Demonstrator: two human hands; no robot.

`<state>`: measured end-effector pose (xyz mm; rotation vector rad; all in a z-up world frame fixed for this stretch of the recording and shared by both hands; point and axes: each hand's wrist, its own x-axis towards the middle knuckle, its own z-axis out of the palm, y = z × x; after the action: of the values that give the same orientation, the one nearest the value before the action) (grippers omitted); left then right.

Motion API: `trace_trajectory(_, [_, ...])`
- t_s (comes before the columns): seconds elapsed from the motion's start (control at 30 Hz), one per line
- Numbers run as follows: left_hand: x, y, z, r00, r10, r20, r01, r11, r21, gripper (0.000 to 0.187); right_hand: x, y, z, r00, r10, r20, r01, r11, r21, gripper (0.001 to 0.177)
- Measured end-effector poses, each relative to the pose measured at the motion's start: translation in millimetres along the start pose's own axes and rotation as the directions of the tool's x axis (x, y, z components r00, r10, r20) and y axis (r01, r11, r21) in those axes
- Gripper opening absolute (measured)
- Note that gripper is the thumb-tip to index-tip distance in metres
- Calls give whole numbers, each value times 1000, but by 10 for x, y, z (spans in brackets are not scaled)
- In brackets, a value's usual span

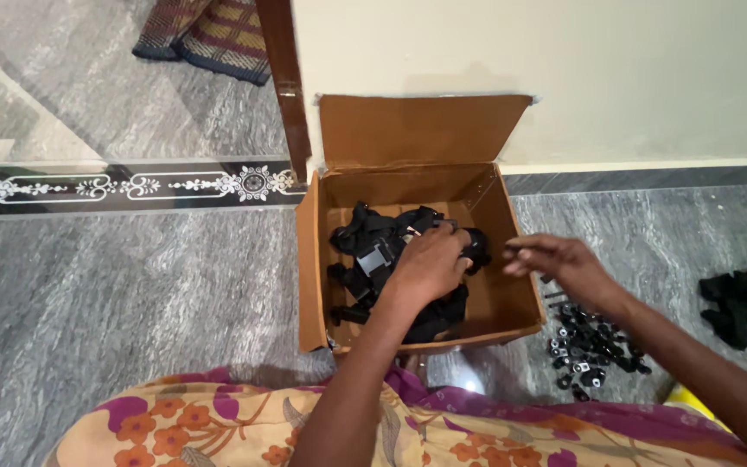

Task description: The person sits on the floor and repeatedly picks small black plastic components from a cardboard box, attaches them to other parts, and places the assembled units on the floor beside the box.

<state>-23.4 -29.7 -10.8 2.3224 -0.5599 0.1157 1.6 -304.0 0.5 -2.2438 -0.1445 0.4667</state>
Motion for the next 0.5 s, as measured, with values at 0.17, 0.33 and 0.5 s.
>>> trace_trajectory(0.17, [-5,133,-134,992,25,121,28,907,-421,36,-96,-167,337,974,-192,120,136,919,370,33])
trace_trajectory(0.33, [-2,173,-150,975,-70,209,160,879,-450,20,-50,-48,418,989,-112,93,57,887,457,20])
trace_trajectory(0.5, [21,21,-45,994,110,-20,-109,912,-395,16,5,23,481,982,-69,173,-64,745,664,19])
